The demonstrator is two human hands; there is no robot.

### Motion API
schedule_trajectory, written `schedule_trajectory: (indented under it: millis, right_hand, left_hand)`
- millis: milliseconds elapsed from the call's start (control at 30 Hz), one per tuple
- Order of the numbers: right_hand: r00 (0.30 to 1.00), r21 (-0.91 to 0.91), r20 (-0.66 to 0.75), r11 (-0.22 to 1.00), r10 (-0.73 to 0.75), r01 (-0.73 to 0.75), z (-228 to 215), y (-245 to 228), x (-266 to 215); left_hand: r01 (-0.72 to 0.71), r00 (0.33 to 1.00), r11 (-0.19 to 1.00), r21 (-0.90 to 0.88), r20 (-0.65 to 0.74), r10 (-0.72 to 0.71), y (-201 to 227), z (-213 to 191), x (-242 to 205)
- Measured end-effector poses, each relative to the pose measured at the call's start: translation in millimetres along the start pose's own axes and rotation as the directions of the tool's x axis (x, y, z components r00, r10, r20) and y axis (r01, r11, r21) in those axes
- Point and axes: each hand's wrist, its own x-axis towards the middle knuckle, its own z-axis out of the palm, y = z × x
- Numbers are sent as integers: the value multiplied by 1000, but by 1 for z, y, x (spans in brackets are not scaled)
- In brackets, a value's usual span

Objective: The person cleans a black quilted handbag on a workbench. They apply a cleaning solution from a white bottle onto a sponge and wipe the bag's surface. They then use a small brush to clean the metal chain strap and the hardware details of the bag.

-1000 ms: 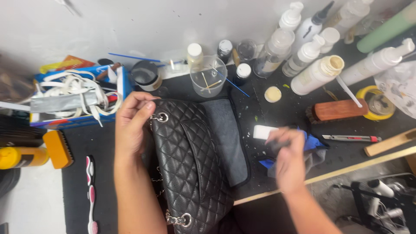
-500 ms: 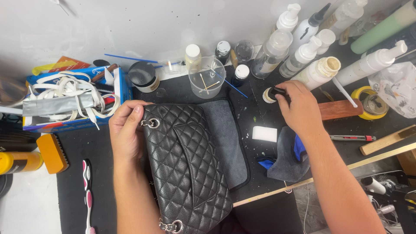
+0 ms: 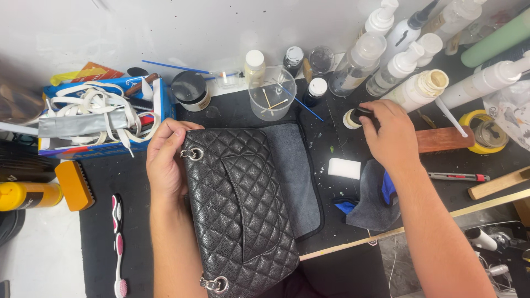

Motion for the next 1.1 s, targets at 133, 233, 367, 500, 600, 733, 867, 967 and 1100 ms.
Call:
schedule_trajectory:
  millis: [133,233,367,500,600,733,867,967,1100]
  right_hand:
    - [980,171,-46,968,193,-183,5,15,-5]
    - [937,451,-10,838,348,-306,16,32,-11]
    - [923,743,74,597,377,-304,26,56,-15]
    - [888,851,173,389,427,-353,25,59,-17]
    - [910,899,182,311,372,-307,15,32,-27]
    - [928,873,295,329,229,-359,9,-41,-61]
    - [939,889,322,379,-120,-257,18,-98,-98]
    - [913,928,370,33,-170,-370,34,-112,-109]
    - [902,868,410,-244,-136,-432,46,-110,-114]
  left_hand:
    - [8,1000,1000,-8,-8,-8,0,2,0]
    - [5,1000,1000,-10,-6,-5,1,4,0]
    - [4,1000,1000,-15,10,-4,-1,5,1]
    - [0,1000,1000,18,15,0,0,4,-1]
    - [-16,999,1000,-19,41,17,-2,3,0]
    - [-10,1000,1000,-13,29,11,-3,-1,1]
    - [-12,999,999,-42,44,14,-4,-3,3]
    - [-9,999,999,-40,45,10,-4,-7,3]
    - [7,999,999,-51,39,-5,-7,-8,4]
